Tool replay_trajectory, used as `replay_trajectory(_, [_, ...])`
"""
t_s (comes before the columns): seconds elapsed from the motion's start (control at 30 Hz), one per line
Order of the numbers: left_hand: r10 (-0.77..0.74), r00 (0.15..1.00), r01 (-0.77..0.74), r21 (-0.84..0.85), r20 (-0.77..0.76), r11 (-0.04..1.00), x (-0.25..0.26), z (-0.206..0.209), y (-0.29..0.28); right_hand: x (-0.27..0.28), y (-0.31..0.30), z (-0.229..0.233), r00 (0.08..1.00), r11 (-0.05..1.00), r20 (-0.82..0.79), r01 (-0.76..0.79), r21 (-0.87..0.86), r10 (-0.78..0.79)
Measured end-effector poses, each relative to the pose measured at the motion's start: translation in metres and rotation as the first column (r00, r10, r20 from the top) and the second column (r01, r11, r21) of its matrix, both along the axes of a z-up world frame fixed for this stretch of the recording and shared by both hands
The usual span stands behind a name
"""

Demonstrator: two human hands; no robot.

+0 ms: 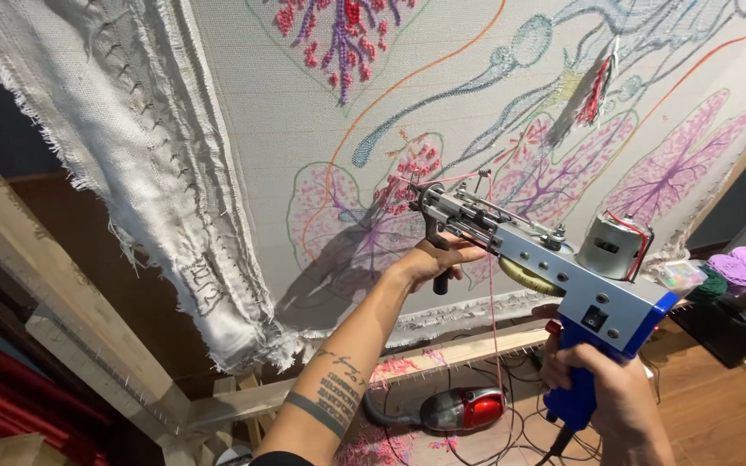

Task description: Tufting a rug using a tufting gun on a vertical canvas frame.

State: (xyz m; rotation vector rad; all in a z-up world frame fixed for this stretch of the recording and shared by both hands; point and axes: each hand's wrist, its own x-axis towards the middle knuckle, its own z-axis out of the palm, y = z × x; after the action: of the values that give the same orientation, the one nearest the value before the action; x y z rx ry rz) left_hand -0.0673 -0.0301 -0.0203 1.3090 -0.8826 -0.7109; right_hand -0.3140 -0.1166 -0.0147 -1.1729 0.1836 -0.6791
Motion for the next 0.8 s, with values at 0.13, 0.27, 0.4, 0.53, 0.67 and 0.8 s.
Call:
replay_trajectory(0.13, [0.008,1.000,-0.009,0.052,0.017,0.999,0.004,0.001,-0.005,-0.003,-0.006,-0.006,1.000,1.000,0.004,-0.006,-0.009,0.006])
replay_trajectory(0.27, [-0.016,0.997,0.010,0.084,0.069,0.996,-0.002,0.017,0.001,-0.003,-0.006,-0.005,0.998,1.000,0.062,-0.010,-0.009,0.010])
replay_trajectory(0.4, [-0.118,0.989,0.109,0.095,0.091,0.989,0.006,0.014,0.001,-0.003,-0.014,-0.009,0.988,0.990,0.102,-0.105,-0.097,0.115])
replay_trajectory(0.53, [-0.187,0.980,0.185,0.033,0.072,0.982,0.007,0.007,0.008,-0.003,-0.022,-0.018,0.997,0.997,-0.010,-0.075,-0.027,0.075])
replay_trajectory(0.67, [-0.163,0.986,0.161,0.054,0.031,0.985,0.002,0.013,0.011,-0.003,-0.031,-0.026,0.999,0.999,0.015,-0.037,-0.007,0.037])
replay_trajectory(0.8, [-0.161,0.977,0.150,0.085,0.143,0.985,-0.002,0.029,0.007,-0.011,-0.036,-0.030,0.987,0.997,0.140,-0.074,-0.023,0.076])
